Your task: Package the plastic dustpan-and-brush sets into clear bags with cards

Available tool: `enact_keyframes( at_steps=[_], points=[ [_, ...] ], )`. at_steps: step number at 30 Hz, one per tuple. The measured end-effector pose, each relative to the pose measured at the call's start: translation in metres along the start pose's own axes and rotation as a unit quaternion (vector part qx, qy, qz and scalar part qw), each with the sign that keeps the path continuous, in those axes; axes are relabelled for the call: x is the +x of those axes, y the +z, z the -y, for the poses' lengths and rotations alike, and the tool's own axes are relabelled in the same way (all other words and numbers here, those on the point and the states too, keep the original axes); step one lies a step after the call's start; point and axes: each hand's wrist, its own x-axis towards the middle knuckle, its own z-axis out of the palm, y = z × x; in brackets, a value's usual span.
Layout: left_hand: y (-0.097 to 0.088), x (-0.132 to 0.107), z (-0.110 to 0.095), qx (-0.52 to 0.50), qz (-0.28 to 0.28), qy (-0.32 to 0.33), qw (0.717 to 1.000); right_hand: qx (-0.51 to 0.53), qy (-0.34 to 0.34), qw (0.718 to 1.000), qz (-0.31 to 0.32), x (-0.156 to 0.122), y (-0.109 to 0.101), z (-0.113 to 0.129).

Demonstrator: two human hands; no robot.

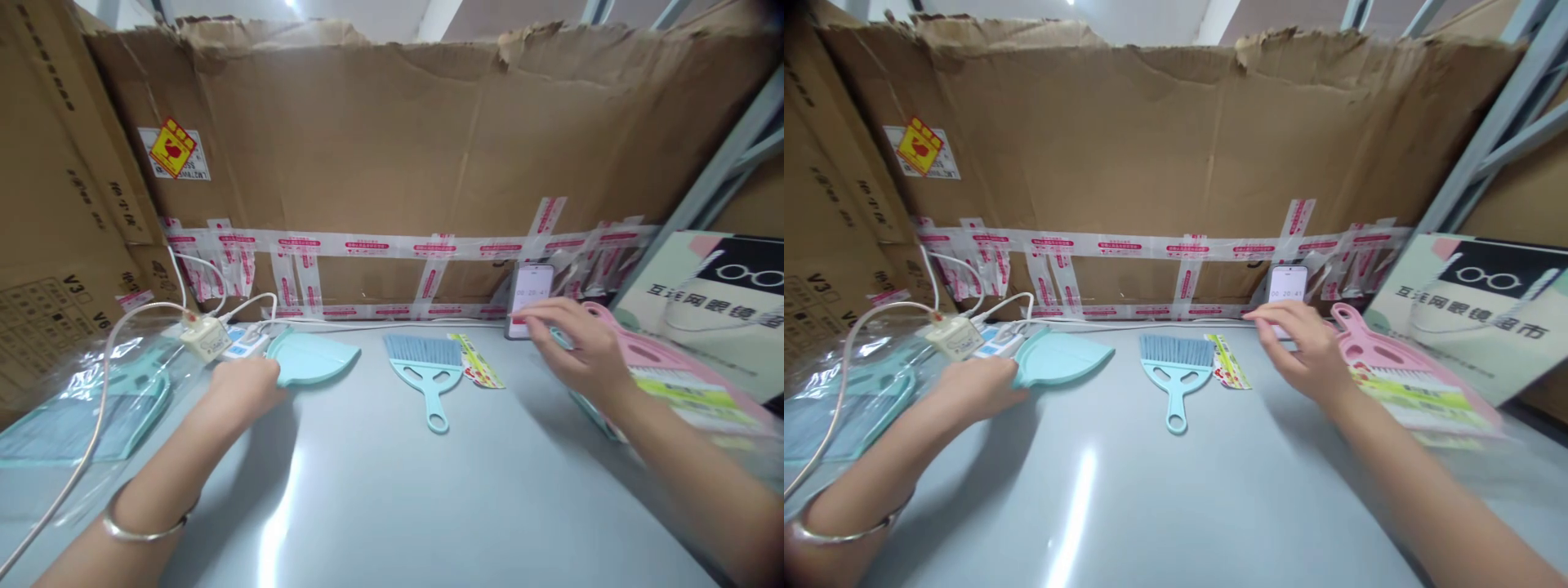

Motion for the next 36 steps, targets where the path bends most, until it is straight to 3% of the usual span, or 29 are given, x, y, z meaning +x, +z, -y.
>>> enact_keyframes(
  at_steps=[3,5,9,13,16,19,21,23,25,27,29,32,36],
  points=[
    [-0.025,0.005,0.002,0.195,0.003,-0.005,0.981,0.048,-0.016,0.998,0.049,0.008,0.017,0.014],
    [-0.043,0.006,0.007,0.216,-0.017,0.057,0.975,0.067,-0.016,0.996,0.061,0.010,0.024,0.019],
    [-0.070,0.004,0.016,0.114,-0.004,0.212,0.971,0.113,0.002,0.990,0.084,0.022,0.035,0.033],
    [-0.076,-0.004,0.007,0.059,0.024,0.302,0.951,0.174,0.037,0.973,0.150,0.045,0.049,0.060],
    [-0.071,-0.009,-0.007,0.057,0.054,0.312,0.947,0.260,0.096,0.916,0.289,0.059,0.057,0.079],
    [-0.066,-0.010,-0.016,0.055,0.077,0.326,0.941,0.366,0.176,0.820,0.404,0.069,0.062,0.083],
    [-0.061,-0.009,-0.019,0.033,0.060,0.336,0.939,0.426,0.212,0.754,0.452,0.072,0.062,0.079],
    [-0.053,-0.006,-0.019,-0.016,0.003,0.317,0.948,0.457,0.250,0.734,0.435,0.069,0.063,0.073],
    [-0.040,-0.002,-0.018,-0.106,-0.037,0.246,0.963,0.465,0.313,0.759,0.330,0.061,0.064,0.068],
    [-0.021,0.003,-0.017,-0.234,-0.010,0.141,0.962,0.469,0.377,0.773,0.202,0.049,0.067,0.067],
    [0.001,0.006,-0.018,-0.367,0.055,0.055,0.927,0.477,0.415,0.764,0.129,0.035,0.072,0.068],
    [0.034,0.005,-0.024,-0.467,0.119,0.024,0.876,0.483,0.424,0.754,0.138,0.015,0.080,0.074],
    [0.062,-0.003,-0.028,-0.488,0.138,-0.019,0.862,0.463,0.408,0.760,0.204,0.000,0.086,0.079]
  ],
)
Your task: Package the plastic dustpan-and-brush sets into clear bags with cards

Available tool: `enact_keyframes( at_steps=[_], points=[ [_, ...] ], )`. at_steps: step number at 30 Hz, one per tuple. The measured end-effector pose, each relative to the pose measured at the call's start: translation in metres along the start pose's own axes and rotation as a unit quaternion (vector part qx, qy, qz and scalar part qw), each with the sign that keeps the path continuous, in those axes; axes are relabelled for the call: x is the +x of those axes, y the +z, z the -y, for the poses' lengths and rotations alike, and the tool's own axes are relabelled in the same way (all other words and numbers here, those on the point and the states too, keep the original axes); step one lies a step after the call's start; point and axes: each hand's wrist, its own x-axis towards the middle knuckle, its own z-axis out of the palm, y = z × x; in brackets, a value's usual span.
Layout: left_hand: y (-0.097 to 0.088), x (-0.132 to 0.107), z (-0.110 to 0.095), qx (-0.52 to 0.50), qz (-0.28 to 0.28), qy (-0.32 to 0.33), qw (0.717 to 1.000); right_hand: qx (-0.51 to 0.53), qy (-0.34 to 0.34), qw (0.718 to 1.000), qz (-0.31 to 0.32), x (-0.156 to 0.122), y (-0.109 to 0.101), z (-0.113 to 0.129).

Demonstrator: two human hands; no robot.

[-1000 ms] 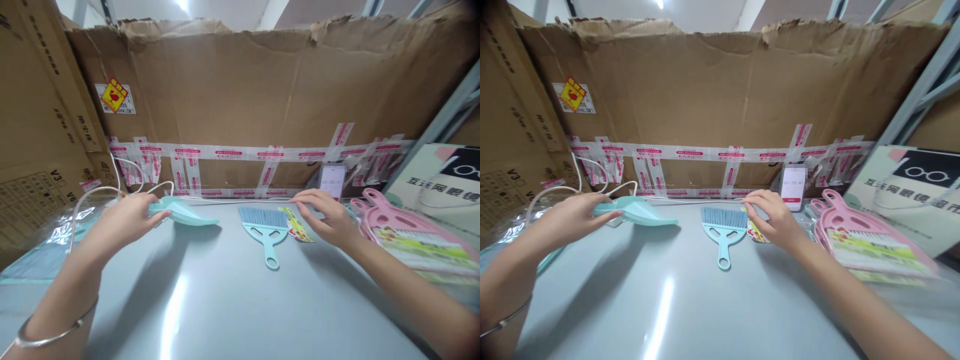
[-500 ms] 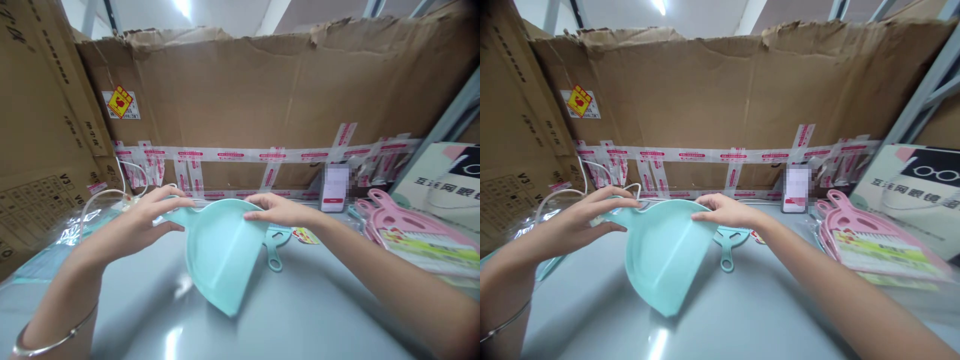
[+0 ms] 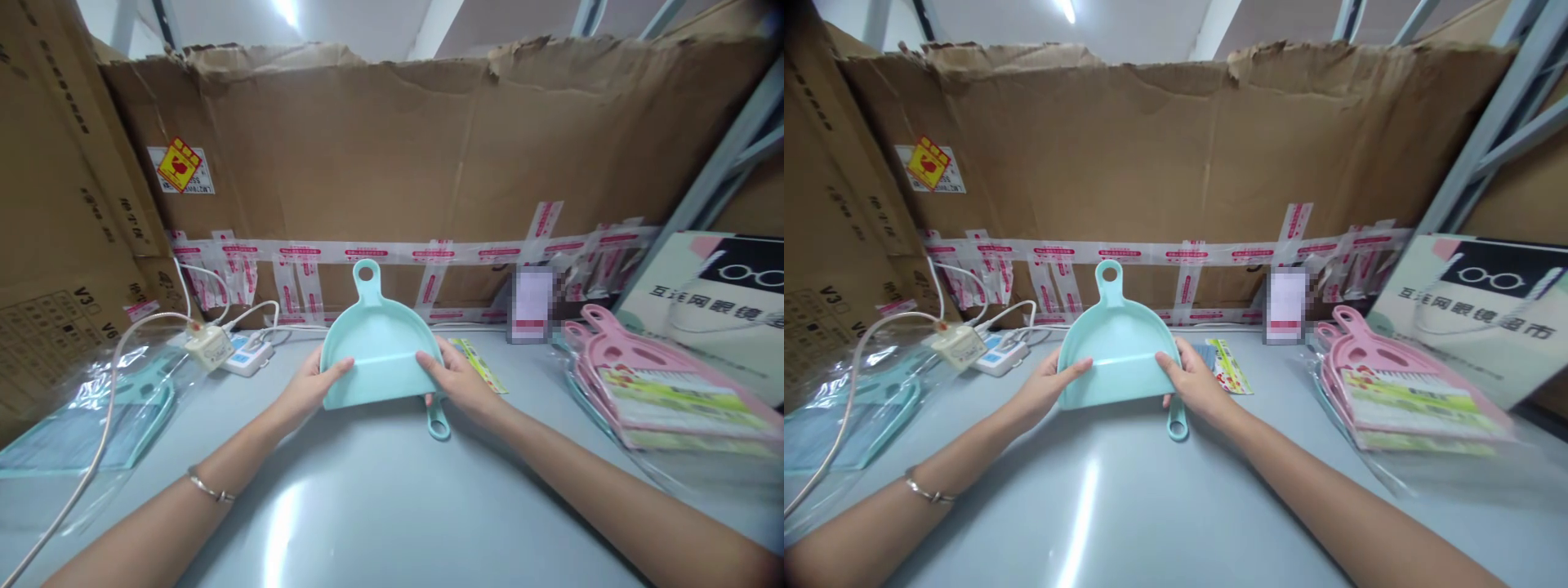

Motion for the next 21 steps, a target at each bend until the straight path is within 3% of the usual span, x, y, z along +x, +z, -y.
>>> enact_keyframes(
  at_steps=[4,8,11,13,16,19,21],
  points=[
    [-0.002,0.000,0.010,-0.028,-0.050,-0.020,0.998,-0.197,-0.075,0.977,0.039,0.001,-0.021,-0.001],
    [-0.009,0.002,0.012,-0.037,-0.062,-0.056,0.996,-0.426,-0.127,0.894,0.051,0.004,-0.061,-0.003],
    [-0.007,0.002,0.011,-0.057,-0.090,-0.084,0.991,-0.523,-0.135,0.833,0.121,0.001,-0.076,-0.006],
    [-0.005,0.002,0.011,-0.078,-0.115,-0.096,0.986,-0.542,-0.118,0.816,0.162,-0.002,-0.075,-0.006],
    [-0.004,0.004,0.010,-0.109,-0.149,-0.091,0.979,-0.575,-0.123,0.790,0.171,-0.005,-0.063,-0.003],
    [-0.006,0.005,0.009,-0.123,-0.177,-0.070,0.974,-0.610,-0.165,0.758,0.162,-0.004,-0.053,-0.003],
    [-0.007,0.006,0.009,-0.126,-0.195,-0.054,0.971,-0.604,-0.200,0.755,0.160,-0.003,-0.051,-0.004]
  ],
)
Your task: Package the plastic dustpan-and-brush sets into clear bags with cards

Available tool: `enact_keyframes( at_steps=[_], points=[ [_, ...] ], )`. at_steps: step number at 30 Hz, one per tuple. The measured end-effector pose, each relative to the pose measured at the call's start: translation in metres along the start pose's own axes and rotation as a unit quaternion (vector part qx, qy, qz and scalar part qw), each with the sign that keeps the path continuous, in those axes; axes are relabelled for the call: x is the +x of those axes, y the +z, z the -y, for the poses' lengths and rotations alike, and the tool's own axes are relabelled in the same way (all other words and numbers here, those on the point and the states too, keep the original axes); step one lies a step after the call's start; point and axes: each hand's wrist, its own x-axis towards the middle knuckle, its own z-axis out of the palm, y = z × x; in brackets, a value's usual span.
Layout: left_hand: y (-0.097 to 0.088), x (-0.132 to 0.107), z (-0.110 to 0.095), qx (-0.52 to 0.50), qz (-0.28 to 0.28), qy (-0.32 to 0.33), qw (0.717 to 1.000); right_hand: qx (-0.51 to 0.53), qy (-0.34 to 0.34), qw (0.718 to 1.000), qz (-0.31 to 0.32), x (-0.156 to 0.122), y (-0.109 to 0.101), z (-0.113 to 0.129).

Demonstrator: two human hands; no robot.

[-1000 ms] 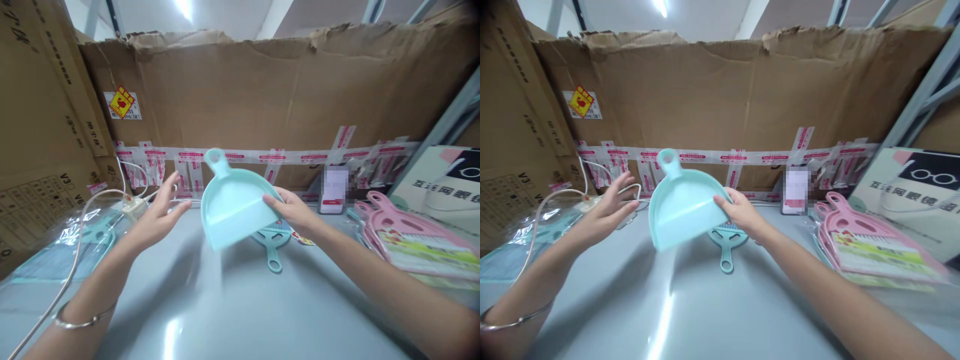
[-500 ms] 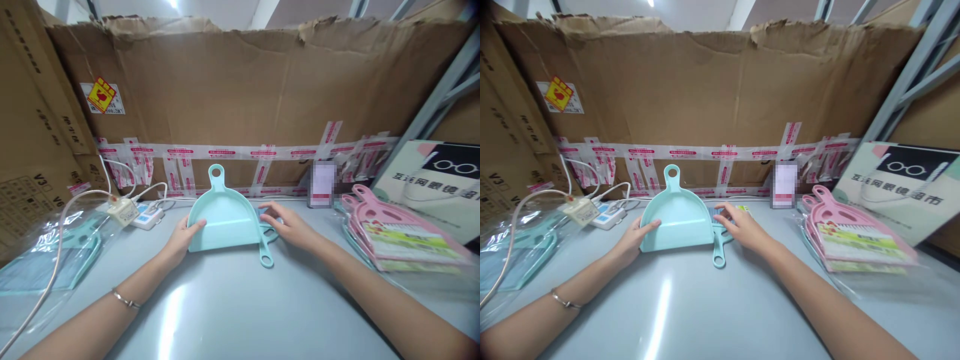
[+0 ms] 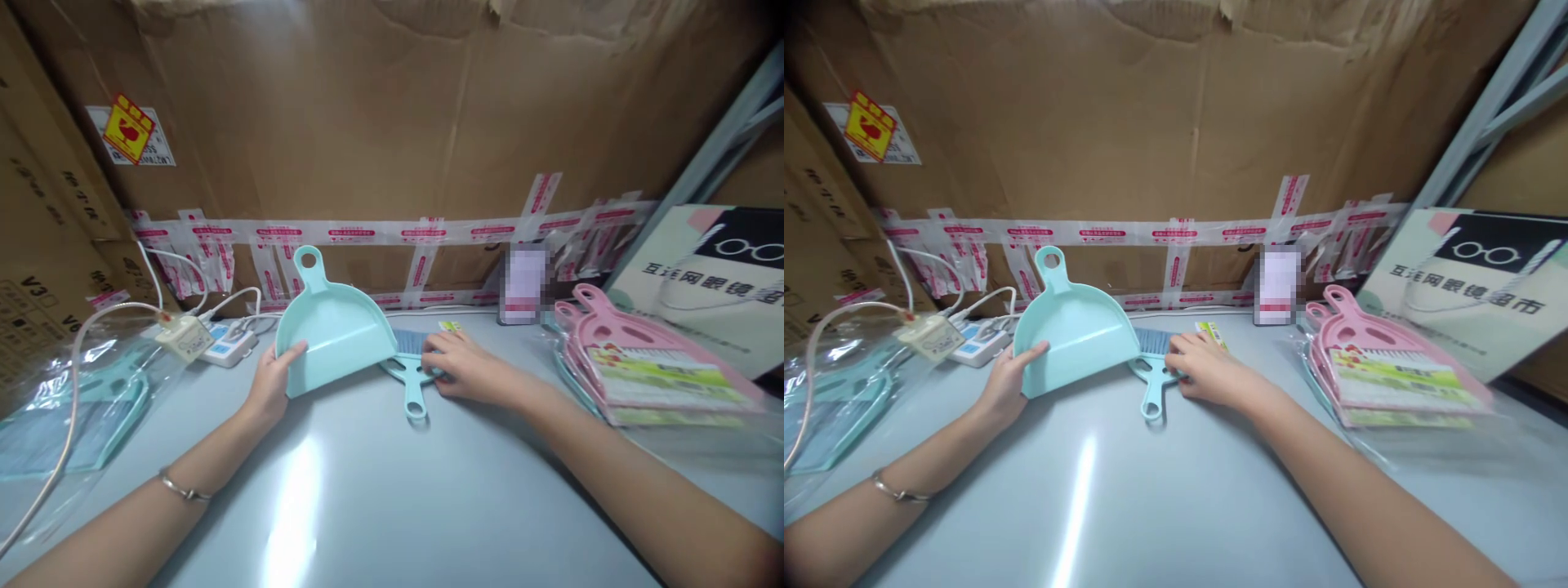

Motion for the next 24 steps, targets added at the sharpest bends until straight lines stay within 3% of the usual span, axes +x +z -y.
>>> enact_keyframes(
  at_steps=[3,6,8,10,12,13,15,19,24],
  points=[
    [-0.003,0.002,0.000,-0.012,-0.021,0.030,0.999,0.058,-0.028,0.996,-0.062,-0.001,-0.003,-0.006],
    [-0.007,0.006,0.002,-0.011,-0.041,0.067,0.997,0.159,0.017,0.965,-0.206,-0.005,-0.011,-0.010],
    [-0.008,0.009,0.003,-0.007,-0.049,0.090,0.995,0.237,0.101,0.904,-0.342,-0.007,-0.019,-0.010],
    [-0.008,0.010,0.002,-0.004,-0.048,0.107,0.993,0.320,0.165,0.815,-0.453,-0.006,-0.026,-0.004],
    [-0.007,0.007,0.002,0.000,-0.035,0.110,0.993,0.391,0.178,0.747,-0.507,-0.002,-0.030,0.005],
    [-0.005,0.005,0.002,0.004,-0.024,0.104,0.994,0.418,0.174,0.734,-0.506,0.001,-0.032,0.012],
    [-0.002,-0.002,0.002,0.014,0.008,0.077,0.997,0.450,0.164,0.739,-0.474,0.010,-0.034,0.026],
    [0.004,-0.015,0.005,0.049,0.081,0.048,0.994,0.469,0.150,0.778,-0.389,0.031,-0.029,0.050],
    [0.009,-0.025,0.007,0.079,0.134,0.078,0.985,0.435,0.174,0.793,-0.388,0.039,-0.009,0.060]
  ],
)
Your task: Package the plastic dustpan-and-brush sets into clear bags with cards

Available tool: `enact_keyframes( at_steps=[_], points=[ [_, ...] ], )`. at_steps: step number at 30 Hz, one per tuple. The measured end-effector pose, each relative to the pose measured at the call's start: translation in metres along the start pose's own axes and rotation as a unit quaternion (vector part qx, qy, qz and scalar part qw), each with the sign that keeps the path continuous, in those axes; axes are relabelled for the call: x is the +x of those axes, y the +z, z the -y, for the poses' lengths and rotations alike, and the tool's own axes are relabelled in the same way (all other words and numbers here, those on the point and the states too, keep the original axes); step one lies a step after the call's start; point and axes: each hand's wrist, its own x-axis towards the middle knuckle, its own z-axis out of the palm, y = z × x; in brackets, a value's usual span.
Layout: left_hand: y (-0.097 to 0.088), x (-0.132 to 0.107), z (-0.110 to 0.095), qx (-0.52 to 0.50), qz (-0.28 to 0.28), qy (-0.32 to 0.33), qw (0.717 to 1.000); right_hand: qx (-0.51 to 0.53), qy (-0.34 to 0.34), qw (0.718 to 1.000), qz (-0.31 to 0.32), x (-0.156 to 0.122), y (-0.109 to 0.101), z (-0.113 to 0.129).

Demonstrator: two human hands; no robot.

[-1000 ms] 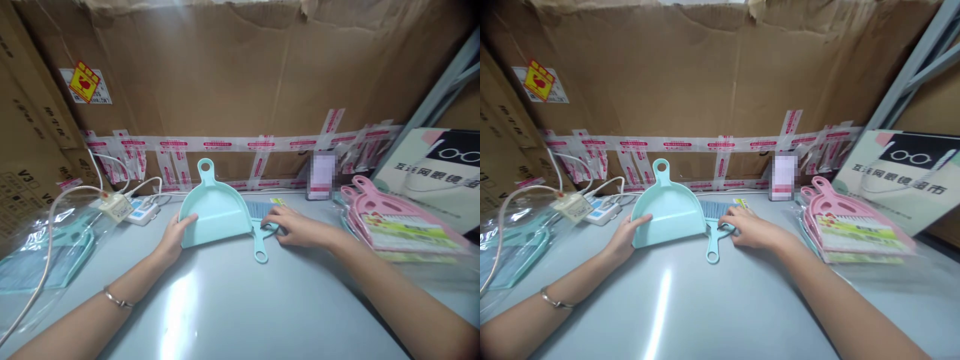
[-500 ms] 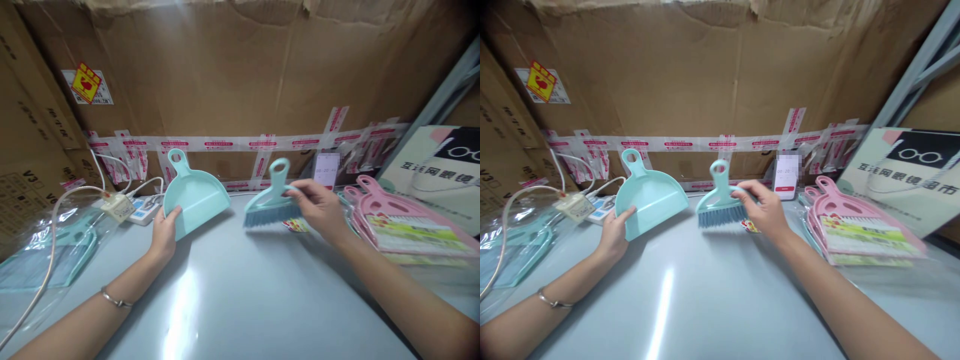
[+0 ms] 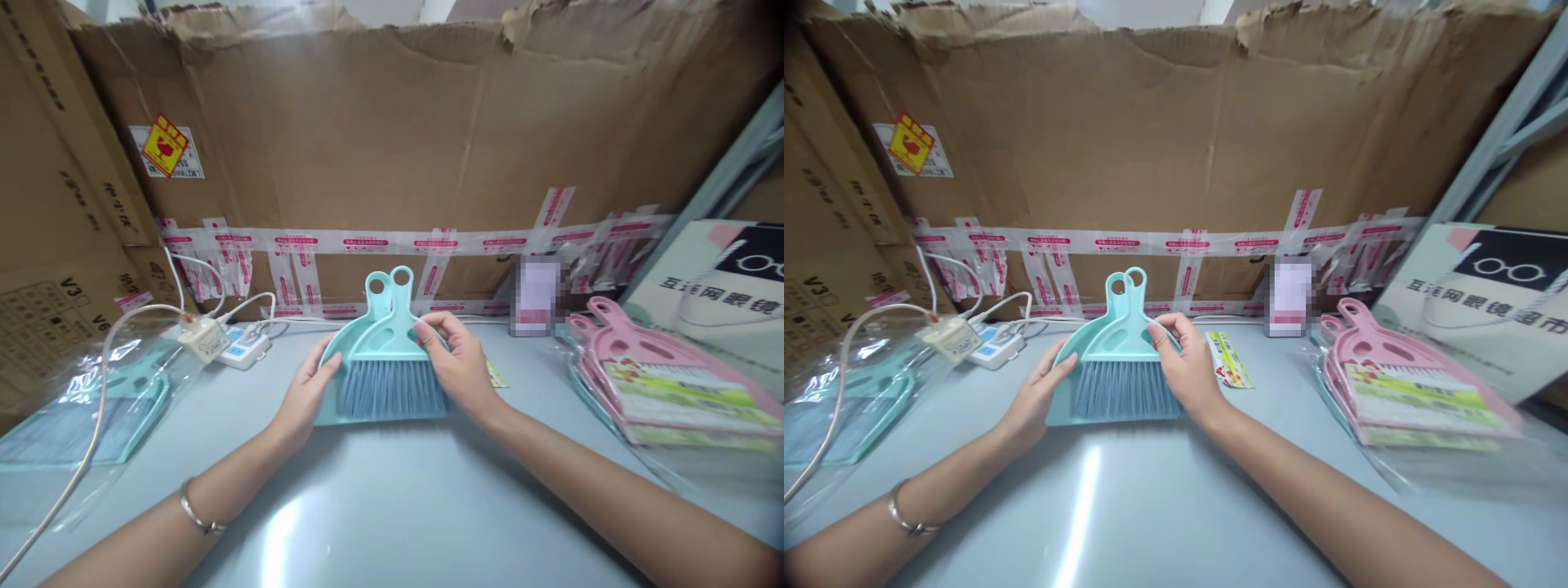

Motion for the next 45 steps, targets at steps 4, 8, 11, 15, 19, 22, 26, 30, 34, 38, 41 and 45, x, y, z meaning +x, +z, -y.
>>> enact_keyframes(
  at_steps=[4,8,11,15,19,22,26,30,34,38,41,45],
  points=[
    [0.004,-0.004,0.000,0.014,0.030,0.013,0.999,-0.076,-0.034,0.995,-0.053,-0.012,0.007,-0.011],
    [0.004,-0.005,0.002,0.069,0.033,0.013,0.997,-0.082,-0.028,0.993,-0.085,-0.014,0.015,-0.013],
    [0.005,-0.003,0.003,0.091,0.046,0.000,0.995,-0.082,-0.029,0.992,-0.088,-0.011,0.018,-0.014],
    [0.006,-0.002,0.006,0.083,0.050,-0.008,0.995,-0.077,-0.018,0.993,-0.085,-0.009,0.019,-0.014],
    [0.004,-0.002,0.008,0.057,0.049,-0.028,0.997,-0.047,0.048,0.996,-0.062,-0.007,0.016,-0.017],
    [0.003,-0.002,0.008,0.041,0.047,-0.033,0.998,0.031,0.115,0.993,0.006,-0.004,0.009,-0.021],
    [0.003,-0.005,0.005,0.042,0.055,-0.042,0.997,0.074,0.172,0.972,0.142,0.000,0.001,-0.022],
    [0.004,-0.008,0.002,0.057,0.076,-0.042,0.995,0.040,0.149,0.984,0.092,-0.001,0.003,-0.021],
    [0.004,-0.007,-0.001,0.082,0.076,-0.051,0.992,0.022,0.138,0.987,0.082,-0.006,0.007,-0.020],
    [0.004,-0.006,-0.004,0.108,0.073,-0.051,0.990,-0.008,0.117,0.989,0.090,-0.007,0.006,-0.017],
    [0.004,-0.006,-0.007,0.116,0.074,-0.045,0.989,-0.017,0.098,0.990,0.105,-0.007,0.007,-0.015],
    [0.004,-0.005,-0.007,0.099,0.079,-0.048,0.991,-0.034,0.088,0.990,0.105,-0.007,0.009,-0.015]
  ],
)
